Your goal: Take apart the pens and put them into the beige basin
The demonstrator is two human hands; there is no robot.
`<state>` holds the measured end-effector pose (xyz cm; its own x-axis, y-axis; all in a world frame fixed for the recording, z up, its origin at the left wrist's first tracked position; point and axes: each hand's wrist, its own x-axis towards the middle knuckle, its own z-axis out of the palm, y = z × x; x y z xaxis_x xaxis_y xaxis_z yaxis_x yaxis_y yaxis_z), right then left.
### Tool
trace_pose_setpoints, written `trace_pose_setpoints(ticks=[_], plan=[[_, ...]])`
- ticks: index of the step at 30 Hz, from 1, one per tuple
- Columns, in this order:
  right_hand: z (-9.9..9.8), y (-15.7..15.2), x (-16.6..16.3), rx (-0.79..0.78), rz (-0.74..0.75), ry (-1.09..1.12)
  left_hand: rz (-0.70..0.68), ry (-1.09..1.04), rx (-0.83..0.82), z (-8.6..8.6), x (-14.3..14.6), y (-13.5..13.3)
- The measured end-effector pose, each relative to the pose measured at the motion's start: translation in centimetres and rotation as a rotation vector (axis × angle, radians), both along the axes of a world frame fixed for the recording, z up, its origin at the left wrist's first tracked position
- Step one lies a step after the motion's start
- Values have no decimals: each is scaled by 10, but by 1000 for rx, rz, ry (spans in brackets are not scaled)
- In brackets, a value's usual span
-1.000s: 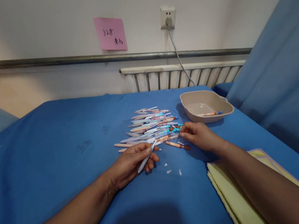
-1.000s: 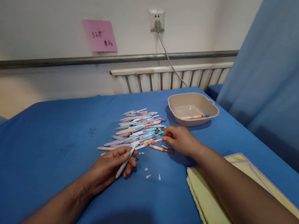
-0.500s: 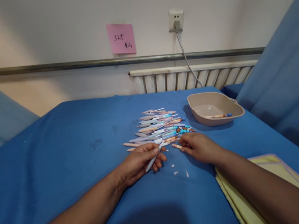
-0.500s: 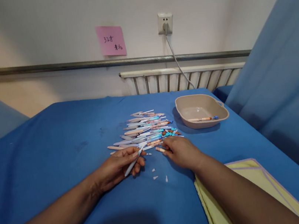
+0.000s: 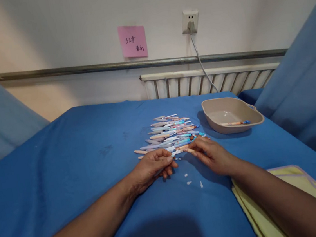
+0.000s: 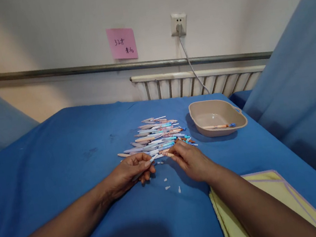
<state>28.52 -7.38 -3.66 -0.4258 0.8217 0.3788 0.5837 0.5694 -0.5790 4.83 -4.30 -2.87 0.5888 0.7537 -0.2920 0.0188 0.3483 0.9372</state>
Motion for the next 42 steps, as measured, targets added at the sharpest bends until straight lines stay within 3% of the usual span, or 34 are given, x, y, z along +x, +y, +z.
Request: trace_pose_setpoints(ticks=[6,13,20,31,38,42], plan=[[-6,2,-1,-26,20,79,-2,128,165,-4,1,0],[-3,3,-3,-76,-73,206,-63,248,218,-2,2,-3],[-4,-2,-8,-103,-14,220,-71,263,276,1,5,-8],[3,-14,-16,4,125,112,-83,216,357,-1,8,-16],[5,-19,-19,-11,144,61,-95,206,367,-2,9,-19],[6,-21,-20,-63,124,-29,-132,267,493,4,9,-22]])
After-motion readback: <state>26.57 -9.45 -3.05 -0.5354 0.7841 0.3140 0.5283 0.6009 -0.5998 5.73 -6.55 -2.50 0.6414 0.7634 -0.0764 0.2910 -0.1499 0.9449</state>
